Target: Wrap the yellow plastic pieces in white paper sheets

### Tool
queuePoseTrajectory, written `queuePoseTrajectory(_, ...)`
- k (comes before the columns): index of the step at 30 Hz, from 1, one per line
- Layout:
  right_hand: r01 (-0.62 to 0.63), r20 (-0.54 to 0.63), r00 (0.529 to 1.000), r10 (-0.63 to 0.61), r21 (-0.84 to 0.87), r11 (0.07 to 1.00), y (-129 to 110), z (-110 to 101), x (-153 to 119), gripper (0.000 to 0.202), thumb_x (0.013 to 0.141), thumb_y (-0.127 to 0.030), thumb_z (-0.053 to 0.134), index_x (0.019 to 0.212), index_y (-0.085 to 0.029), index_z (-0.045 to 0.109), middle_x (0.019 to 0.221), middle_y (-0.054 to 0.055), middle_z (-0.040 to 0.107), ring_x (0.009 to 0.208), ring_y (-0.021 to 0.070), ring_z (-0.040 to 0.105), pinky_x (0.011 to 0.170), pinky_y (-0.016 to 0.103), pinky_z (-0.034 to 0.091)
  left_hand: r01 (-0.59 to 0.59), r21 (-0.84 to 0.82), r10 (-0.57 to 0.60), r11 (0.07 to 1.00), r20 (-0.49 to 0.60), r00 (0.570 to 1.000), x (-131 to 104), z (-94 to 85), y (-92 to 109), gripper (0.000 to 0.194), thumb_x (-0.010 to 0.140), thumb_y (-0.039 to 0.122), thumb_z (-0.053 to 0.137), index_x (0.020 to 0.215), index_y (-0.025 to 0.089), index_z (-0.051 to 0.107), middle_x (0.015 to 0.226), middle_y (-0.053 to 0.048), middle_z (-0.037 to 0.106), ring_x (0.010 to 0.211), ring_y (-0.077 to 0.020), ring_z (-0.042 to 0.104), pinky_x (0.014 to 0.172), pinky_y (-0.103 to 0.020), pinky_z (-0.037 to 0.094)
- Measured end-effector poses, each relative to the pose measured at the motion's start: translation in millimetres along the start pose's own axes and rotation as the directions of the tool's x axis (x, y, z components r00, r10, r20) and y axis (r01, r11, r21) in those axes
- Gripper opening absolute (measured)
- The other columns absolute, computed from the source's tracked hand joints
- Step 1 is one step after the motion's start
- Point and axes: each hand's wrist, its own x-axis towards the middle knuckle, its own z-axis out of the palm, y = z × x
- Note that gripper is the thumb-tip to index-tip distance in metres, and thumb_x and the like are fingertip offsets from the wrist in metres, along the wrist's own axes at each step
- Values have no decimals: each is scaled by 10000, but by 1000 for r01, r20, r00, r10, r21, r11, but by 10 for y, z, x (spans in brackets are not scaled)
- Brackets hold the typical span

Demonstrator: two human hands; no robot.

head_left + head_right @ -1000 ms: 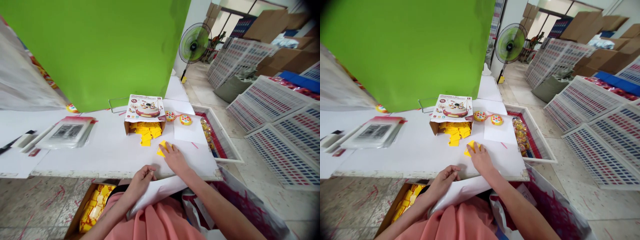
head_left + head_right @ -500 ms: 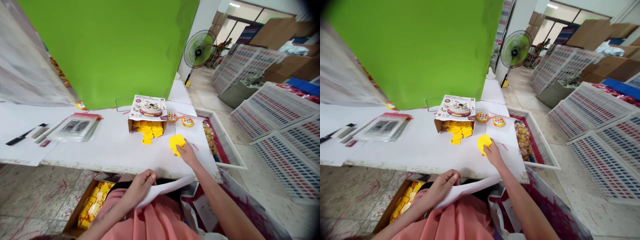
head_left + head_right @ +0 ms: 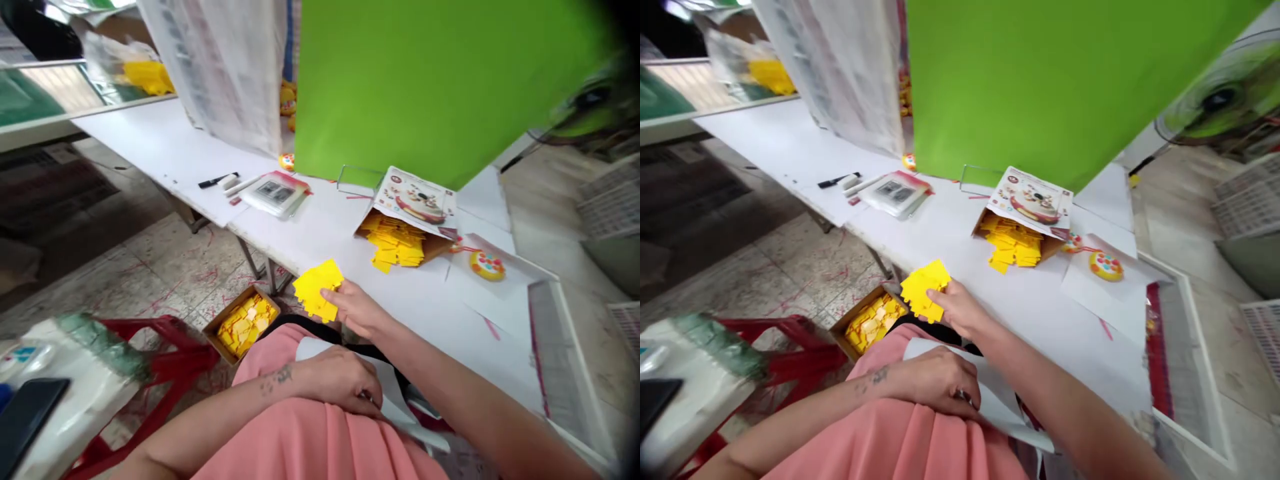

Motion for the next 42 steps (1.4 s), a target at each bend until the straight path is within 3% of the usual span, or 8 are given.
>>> queuePoseTrajectory(9,-106,8,994,113,-307,946,446,547,951,416,613,-314,769,966,-162,610,888,51,677,931,225,612,827,369,483,136,-136,-153,981,-125,980,-400,-276,-54,156,775,305,601,862,275,728,788,-39,688,717,-207,622,627,-261,410)
queuePoseTrajectory(14,-124,9,991,136,-358,926,-167,-146,277,425,722,-464,648,989,-135,635,935,96,682,854,210,639,850,410,462,212,-341,-321,916,-303,897,-485,-568,-318,216,805,330,551,816,195,720,759,-50,683,712,-174,602,675,-247,423)
queuePoseTrajectory(18,79,-244,955,-169,-342,936,-447,-786,-690,498,844,-527,448,1142,-142,552,1115,145,622,978,220,610,897,410,435,230,-624,-553,746,-390,736,-413,-713,-524,190,722,340,644,720,155,689,685,-25,662,637,-147,566,600,-221,417)
queuePoseTrajectory(23,89,-602,769,-213,-229,969,95,-1156,-1375,523,829,-582,418,1162,-199,544,1188,106,592,1049,262,572,842,409,477,167,-858,-720,485,-284,633,-167,-613,-634,244,659,382,694,703,149,637,570,37,584,491,-79,469,489,-180,355)
queuePoseTrajectory(27,228,-735,607,-303,-205,952,549,-1193,-1473,594,815,-674,288,1079,-230,581,1165,88,609,1048,248,571,838,415,480,126,-881,-763,457,-315,564,-4,-493,-659,299,629,422,703,712,151,607,552,56,547,466,-69,434,467,-177,335)
queuePoseTrajectory(32,397,-633,697,-336,-50,917,678,-947,-1334,853,688,-826,156,1017,-172,593,947,148,674,843,285,634,757,481,491,96,-831,-768,547,-453,453,54,-386,-621,292,679,434,665,761,164,594,659,43,565,561,-82,456,531,-177,370)
queuePoseTrajectory(38,372,-529,775,-346,-60,926,766,-433,-992,312,689,-373,695,941,-194,650,960,57,684,862,227,609,836,397,456,144,-778,-745,612,-506,435,30,-353,-638,277,749,434,608,800,165,569,729,17,556,633,-99,466,571,-178,392)
queuePoseTrajectory(42,325,-466,811,-353,-143,935,622,-485,-1011,277,717,-337,671,952,-191,665,954,43,687,870,218,605,822,371,459,98,-917,-732,387,-241,637,-76,-465,-662,359,757,514,564,874,175,586,702,-5,584,598,-120,506,560,-213,422)
